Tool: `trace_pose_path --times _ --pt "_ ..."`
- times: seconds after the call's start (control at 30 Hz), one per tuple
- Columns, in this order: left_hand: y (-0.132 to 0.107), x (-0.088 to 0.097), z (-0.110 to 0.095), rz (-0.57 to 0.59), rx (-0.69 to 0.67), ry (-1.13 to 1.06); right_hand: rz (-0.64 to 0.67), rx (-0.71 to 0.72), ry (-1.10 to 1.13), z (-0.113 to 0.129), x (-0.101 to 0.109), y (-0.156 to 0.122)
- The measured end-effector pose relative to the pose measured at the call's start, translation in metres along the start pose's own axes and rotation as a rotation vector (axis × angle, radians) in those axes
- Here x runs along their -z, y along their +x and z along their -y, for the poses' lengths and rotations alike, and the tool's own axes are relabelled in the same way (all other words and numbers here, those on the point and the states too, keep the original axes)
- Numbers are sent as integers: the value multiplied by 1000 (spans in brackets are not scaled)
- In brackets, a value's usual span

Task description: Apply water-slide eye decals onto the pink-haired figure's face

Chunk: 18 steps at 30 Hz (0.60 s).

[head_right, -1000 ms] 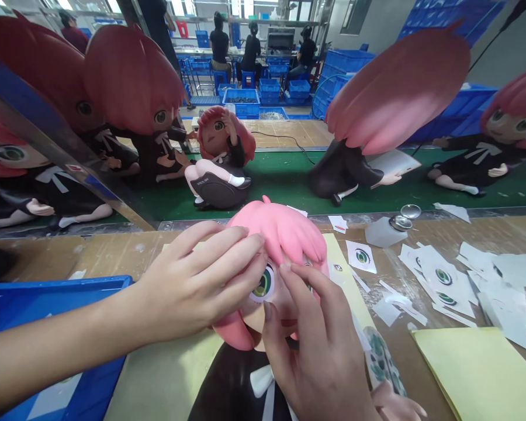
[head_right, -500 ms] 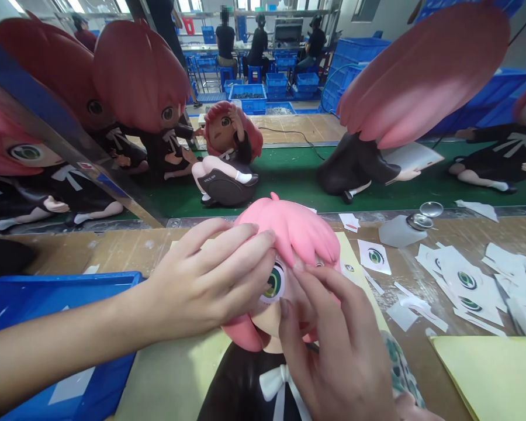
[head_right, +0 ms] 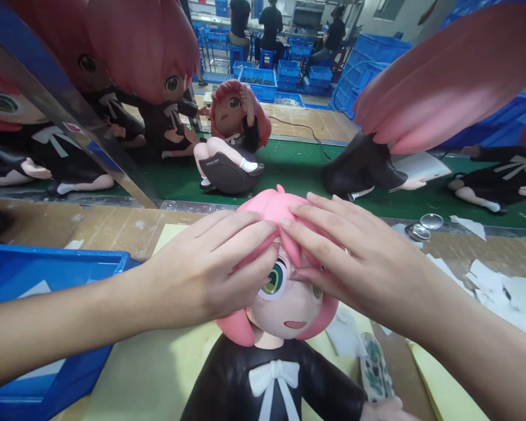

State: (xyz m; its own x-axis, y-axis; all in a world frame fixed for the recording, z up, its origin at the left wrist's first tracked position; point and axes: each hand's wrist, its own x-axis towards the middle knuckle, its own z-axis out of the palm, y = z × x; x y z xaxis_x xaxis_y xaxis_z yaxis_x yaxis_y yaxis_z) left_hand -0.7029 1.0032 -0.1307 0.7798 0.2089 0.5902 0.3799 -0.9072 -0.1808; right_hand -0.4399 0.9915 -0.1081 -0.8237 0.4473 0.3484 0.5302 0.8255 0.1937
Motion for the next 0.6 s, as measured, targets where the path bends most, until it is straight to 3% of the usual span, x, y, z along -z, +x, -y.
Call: trace_pose_path --times 0.13,0.43,0.6 --pt "-1 -8 -3 -63 56 -21 10 168 -10 -10 3 7" --pt "-2 -11 -14 -120 191 -156 -62 338 -118 -11 -2 8" --pt "-9 -15 -16 -171 153 -90 -56 415 -217 -8 1 12"
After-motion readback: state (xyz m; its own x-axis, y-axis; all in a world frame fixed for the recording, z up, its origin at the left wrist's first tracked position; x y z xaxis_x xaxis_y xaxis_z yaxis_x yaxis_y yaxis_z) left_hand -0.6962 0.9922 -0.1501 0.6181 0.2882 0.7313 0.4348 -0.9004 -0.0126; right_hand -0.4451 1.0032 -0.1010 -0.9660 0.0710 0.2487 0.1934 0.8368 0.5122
